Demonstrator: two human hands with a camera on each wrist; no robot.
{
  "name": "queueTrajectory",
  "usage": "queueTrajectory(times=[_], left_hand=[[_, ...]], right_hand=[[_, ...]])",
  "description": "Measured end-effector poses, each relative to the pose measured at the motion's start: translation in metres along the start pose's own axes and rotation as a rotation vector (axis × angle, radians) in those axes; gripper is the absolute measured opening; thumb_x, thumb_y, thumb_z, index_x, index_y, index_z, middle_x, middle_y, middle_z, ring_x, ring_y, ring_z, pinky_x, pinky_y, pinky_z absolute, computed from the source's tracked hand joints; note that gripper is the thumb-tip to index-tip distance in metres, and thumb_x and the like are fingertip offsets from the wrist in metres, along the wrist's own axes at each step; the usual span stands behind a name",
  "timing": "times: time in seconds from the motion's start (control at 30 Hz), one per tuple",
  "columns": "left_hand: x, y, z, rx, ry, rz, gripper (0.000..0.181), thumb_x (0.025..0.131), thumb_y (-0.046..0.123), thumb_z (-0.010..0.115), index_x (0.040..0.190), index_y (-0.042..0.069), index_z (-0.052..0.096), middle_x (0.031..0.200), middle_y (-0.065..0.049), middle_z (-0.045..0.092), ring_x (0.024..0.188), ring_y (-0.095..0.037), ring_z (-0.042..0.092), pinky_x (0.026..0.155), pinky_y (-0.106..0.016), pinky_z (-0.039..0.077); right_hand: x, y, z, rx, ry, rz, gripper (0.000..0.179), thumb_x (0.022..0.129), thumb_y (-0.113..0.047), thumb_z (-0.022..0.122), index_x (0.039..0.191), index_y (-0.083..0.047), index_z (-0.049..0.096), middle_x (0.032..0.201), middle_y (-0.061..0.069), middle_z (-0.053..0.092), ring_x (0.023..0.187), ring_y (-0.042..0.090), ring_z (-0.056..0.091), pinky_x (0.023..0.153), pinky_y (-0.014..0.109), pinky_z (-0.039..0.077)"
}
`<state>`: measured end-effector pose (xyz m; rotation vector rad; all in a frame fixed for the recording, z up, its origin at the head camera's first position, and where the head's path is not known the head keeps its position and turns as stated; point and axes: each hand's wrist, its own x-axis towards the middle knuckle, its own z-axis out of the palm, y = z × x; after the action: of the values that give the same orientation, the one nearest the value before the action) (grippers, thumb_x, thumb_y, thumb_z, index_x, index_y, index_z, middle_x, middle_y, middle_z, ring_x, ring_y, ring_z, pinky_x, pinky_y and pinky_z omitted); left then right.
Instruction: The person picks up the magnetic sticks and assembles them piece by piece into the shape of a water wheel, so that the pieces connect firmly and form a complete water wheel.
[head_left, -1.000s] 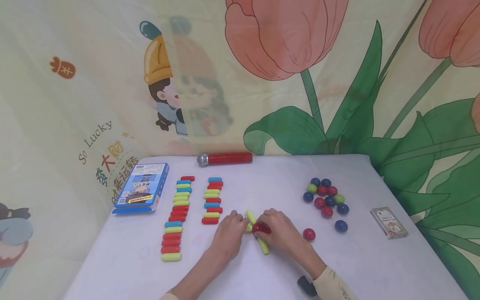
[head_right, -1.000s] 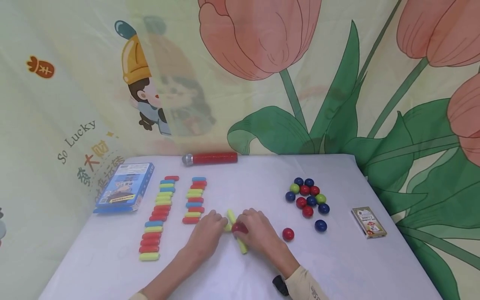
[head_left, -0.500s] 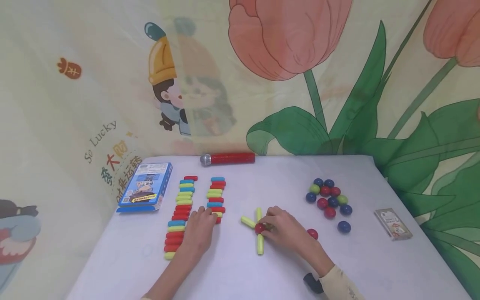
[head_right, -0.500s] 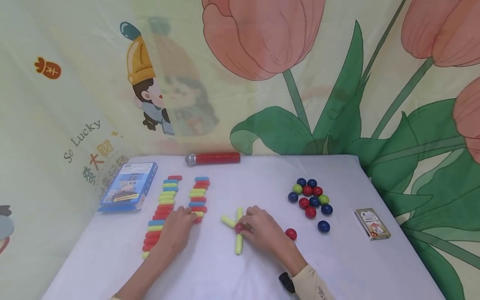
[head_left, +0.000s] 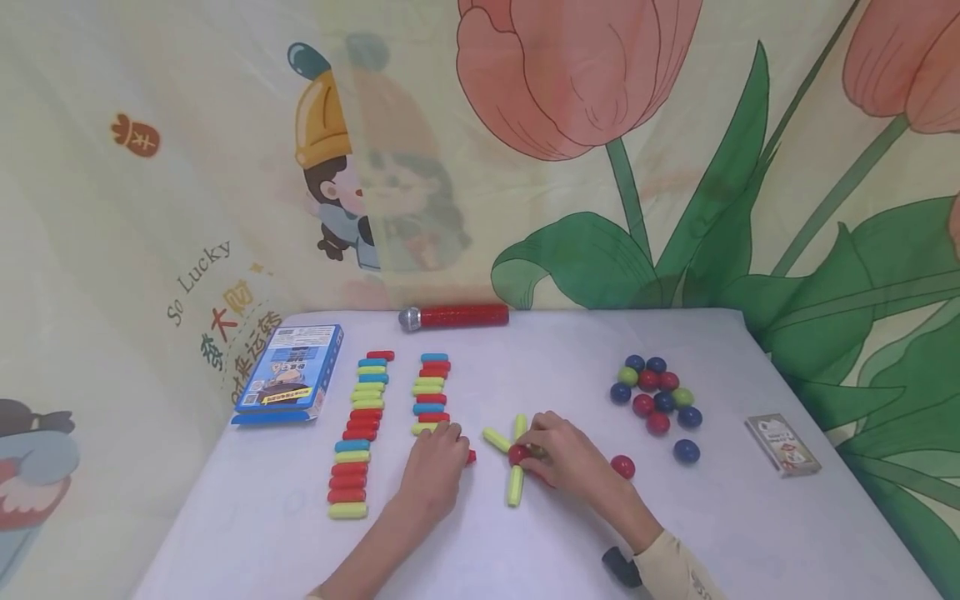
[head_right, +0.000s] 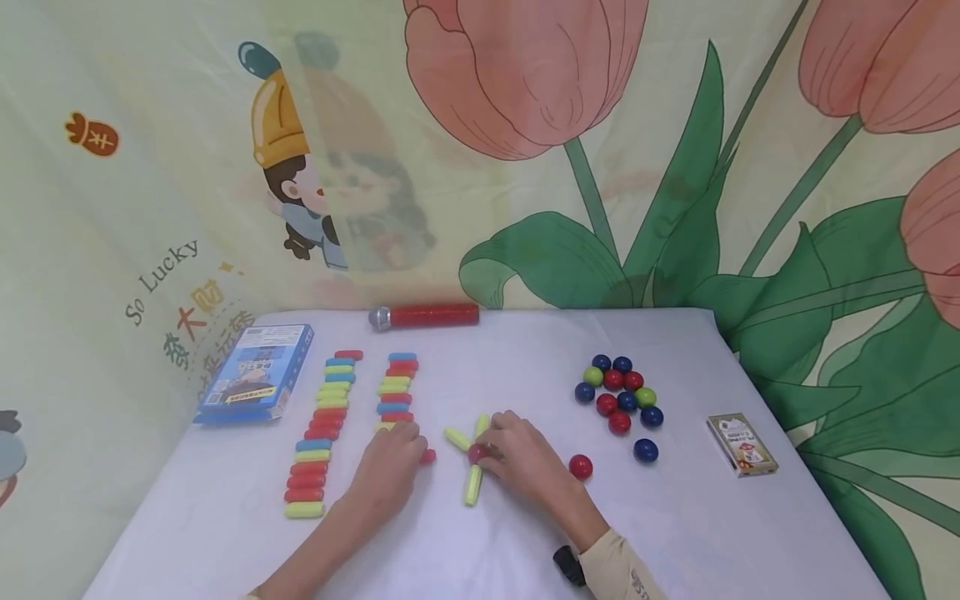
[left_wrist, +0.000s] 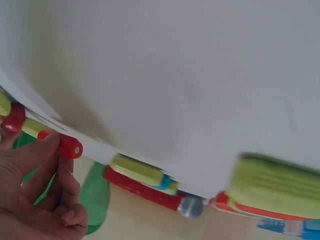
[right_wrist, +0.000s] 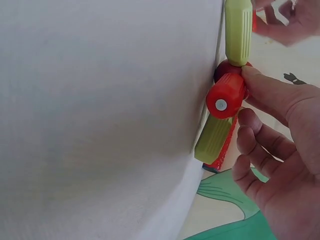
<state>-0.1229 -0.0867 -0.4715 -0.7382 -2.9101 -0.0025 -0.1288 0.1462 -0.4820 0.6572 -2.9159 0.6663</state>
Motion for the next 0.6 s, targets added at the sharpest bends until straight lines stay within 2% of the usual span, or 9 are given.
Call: queueTrajectory(times=[0.13,0.3,0.47,0.6], left_hand=[[0.008,0.015,0.0,0.02,0.002,0.054,0.047,0.077,0.024,0.1,0.116,0.006,0.079,0.109,-0.008,0.071,0.103,-0.021,0.064,0.093,-0.037,0.061],[0.016,0.03,0.005,0.001,0.017,0.099,0.046,0.076,0.027,0.101,0.113,0.008,0.08,0.105,-0.005,0.069,0.098,-0.018,0.061,0.088,-0.032,0.06],[0.019,0.032,0.011,0.014,0.036,0.113,0.05,0.075,0.029,0.102,0.115,0.009,0.08,0.105,-0.004,0.069,0.097,-0.017,0.06,0.085,-0.029,0.059],[0.018,0.03,0.007,0.003,0.05,0.112,0.051,0.076,0.028,0.101,0.118,0.009,0.079,0.107,-0.005,0.07,0.098,-0.018,0.062,0.085,-0.029,0.059]], right_hand=[[0.0,0.0,0.001,0.001,-0.001,-0.002,0.033,0.082,-0.02,0.096,0.113,-0.014,0.085,0.093,-0.007,0.062,0.086,0.008,0.054,0.073,0.019,0.053],[0.0,0.002,0.002,0.033,0.001,-0.019,0.031,0.084,-0.018,0.095,0.112,-0.013,0.085,0.092,-0.006,0.061,0.085,0.009,0.052,0.071,0.02,0.051],[-0.001,0.001,0.0,0.026,0.009,0.0,0.033,0.084,-0.02,0.095,0.114,-0.014,0.085,0.094,-0.006,0.062,0.085,0.008,0.053,0.071,0.02,0.051],[-0.012,0.006,-0.016,0.01,0.042,0.04,0.039,0.088,-0.022,0.093,0.124,-0.014,0.082,0.1,-0.004,0.067,0.09,0.009,0.058,0.077,0.022,0.056]])
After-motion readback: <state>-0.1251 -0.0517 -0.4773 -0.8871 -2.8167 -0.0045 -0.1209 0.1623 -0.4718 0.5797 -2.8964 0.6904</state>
